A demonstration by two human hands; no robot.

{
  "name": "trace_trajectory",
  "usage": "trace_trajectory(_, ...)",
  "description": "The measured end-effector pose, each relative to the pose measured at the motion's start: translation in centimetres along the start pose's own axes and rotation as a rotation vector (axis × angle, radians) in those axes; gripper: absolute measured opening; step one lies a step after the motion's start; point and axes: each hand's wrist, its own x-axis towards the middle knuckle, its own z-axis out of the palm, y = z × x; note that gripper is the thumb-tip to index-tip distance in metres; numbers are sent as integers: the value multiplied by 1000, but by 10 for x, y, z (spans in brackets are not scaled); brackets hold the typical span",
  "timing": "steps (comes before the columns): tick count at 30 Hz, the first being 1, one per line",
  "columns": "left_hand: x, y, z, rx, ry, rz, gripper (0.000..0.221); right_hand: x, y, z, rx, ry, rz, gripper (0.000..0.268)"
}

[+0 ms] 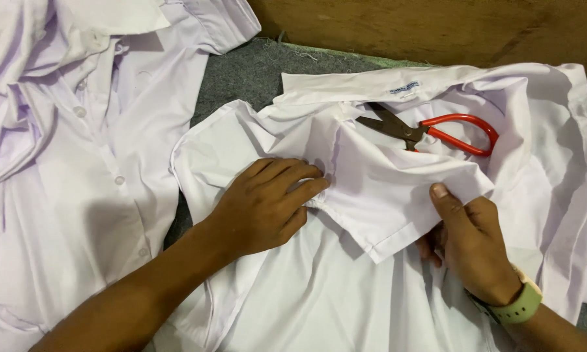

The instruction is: Trimming loose threads from white shirts using scissors in a sewing factory finishing area

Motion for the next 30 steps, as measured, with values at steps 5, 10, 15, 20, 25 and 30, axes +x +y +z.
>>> trace_trajectory(5, -3, -3, 4, 35, -4, -31, 38, 9, 9, -8, 289, 104, 128, 56)
trace_trajectory(10, 1, -1, 2, 69, -9, -21, 40, 6, -8, 0, 262, 177, 185, 34)
trace_trajectory(15, 4, -1, -2, 108, -62, 50, 23, -4, -10, -3, 47, 232, -160, 16)
trace_trajectory(20, 2, -5, 0, 78, -107, 41, 21, 3, 4, -12, -66, 255, -284, 26)
trace_trajectory(25, -1, -9, 1, 72, -103, 37, 19, 2, -19, -5, -228, 244, -61, 25)
trace_trajectory(30, -1, -14, -3, 46, -84, 42, 18, 12, 2, -22, -828, -2, -93, 22)
